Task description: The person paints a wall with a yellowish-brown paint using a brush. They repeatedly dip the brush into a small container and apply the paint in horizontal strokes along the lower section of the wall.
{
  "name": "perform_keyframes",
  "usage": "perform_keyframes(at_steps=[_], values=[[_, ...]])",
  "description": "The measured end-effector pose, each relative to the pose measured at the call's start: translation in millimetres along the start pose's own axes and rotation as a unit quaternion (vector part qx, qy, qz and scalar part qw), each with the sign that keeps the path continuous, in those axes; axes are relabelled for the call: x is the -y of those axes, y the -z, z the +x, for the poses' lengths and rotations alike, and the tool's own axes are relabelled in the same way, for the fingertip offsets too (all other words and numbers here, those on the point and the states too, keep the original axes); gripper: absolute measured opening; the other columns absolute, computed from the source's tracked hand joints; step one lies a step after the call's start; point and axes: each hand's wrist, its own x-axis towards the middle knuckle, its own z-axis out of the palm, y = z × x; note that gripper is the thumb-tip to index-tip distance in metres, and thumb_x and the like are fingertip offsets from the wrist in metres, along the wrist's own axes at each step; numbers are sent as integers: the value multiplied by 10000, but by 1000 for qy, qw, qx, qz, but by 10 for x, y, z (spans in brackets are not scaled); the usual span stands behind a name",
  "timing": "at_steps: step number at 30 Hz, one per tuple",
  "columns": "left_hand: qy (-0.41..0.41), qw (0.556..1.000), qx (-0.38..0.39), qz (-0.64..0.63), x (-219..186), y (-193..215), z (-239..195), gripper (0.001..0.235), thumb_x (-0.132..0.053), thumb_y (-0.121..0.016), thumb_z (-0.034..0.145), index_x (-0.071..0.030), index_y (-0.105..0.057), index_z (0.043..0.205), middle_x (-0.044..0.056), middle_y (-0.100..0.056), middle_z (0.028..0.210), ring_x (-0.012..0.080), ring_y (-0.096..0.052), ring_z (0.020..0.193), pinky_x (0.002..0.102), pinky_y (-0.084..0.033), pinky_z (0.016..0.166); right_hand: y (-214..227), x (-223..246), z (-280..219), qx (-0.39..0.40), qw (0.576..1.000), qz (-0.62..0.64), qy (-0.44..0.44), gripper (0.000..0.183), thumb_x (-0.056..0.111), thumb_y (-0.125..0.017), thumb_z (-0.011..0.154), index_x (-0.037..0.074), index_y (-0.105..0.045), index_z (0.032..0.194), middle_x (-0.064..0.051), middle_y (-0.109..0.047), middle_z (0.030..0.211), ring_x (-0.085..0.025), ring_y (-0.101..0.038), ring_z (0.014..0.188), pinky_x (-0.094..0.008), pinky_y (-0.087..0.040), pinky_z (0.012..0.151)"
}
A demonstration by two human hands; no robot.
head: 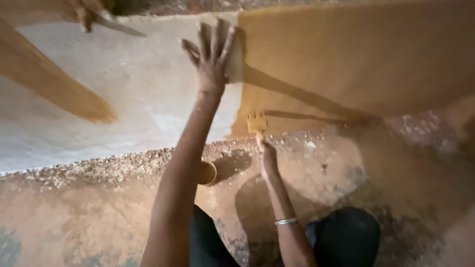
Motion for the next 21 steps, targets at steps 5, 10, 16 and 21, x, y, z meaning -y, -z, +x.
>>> perform_keyframes(at_steps=[5, 10, 16, 21], values=[[6, 999, 48, -2, -33, 22, -23, 1607, -500, -995, 474, -370, 74, 1667, 71, 63, 1732, 419, 52, 1569, 835, -17, 1165, -119, 1680, -771, 116, 968, 0, 222, 357, 461, -525, 1051, 125, -622, 978, 84, -433, 641, -47, -335, 476, -242, -249, 393], [7, 998, 57, 4, -4, 95, 25, 1589, -516, -986, 490, -384, 79, 1662, 68, 72, 1732, 414, 51, 1571, 832, -27, 1168, -304, 2573, -1243, 214, 927, 54, 303, 346, 452, -531, 1056, 122, -596, 974, 96, -364, 578, -22, -275, 402, -239, -210, 338], [8, 999, 45, 9, -12, 145, -16, 1570, -465, -989, 512, -352, 50, 1684, 85, 36, 1740, 440, 39, 1566, 834, -30, 1164, -206, 1364, -536, 150, 951, -26, 270, 303, 461, -531, 1071, 169, -602, 1030, 171, -481, 834, 30, -421, 699, -189, -308, 578], [8, 1000, 21, 16, -52, 93, -40, 1548, -422, -987, 550, -313, 37, 1706, 111, 34, 1747, 468, 47, 1562, 838, -19, 1161, 31, 761, -423, 176, 980, 92, -27, 279, 397, -654, 961, 156, -580, 840, 76, -435, 547, -73, -355, 395, -269, -216, 342]])
